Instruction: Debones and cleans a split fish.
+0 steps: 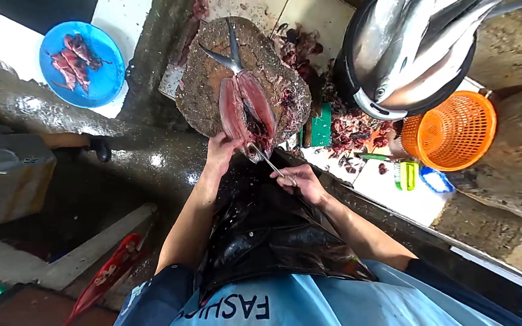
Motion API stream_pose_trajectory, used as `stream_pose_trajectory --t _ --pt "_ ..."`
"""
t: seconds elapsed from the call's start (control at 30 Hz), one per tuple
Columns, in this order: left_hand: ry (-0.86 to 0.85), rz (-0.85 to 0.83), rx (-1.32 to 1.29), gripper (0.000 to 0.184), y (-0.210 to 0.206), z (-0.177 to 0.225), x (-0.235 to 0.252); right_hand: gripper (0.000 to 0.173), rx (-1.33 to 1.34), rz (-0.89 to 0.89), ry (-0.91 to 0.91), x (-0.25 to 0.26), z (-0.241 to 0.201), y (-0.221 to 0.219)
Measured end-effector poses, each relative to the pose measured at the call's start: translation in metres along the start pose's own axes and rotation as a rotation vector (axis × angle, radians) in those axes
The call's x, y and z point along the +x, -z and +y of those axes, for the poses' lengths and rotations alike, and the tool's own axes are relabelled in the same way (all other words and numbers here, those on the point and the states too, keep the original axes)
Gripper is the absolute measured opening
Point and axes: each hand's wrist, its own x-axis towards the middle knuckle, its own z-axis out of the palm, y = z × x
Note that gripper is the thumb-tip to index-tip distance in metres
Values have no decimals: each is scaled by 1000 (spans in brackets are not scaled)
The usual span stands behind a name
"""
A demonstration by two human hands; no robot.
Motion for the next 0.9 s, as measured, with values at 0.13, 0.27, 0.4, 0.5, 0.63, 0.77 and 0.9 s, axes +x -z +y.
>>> stream_pose_trajectory --t 0.13,0.27,0.4,0.5,0.63,0.77,0.9 --pt "7 -72 -185 31 1 -1 -2 33 121 -46 -61 3 3 6" --pt "-6 -93 -275 24 1 2 -3 37 190 -69 -66 7 5 7" --pt "-16 -118 -269 24 4 0 -2 38 240 -68 -9 19 17 0" --pt "-13 -126 -270 22 2 3 -1 31 218 -54 75 35 25 -7" --pt "-68 -194 -147 28 9 11 6 23 -80 -19 113 40 7 -10" --pt "-108 -241 -46 40 7 16 6 23 -155 -42 107 28 1 -5" --pt "-67 -223 -95 32 -3 8 2 27 -66 12 -4 5 -13 3"
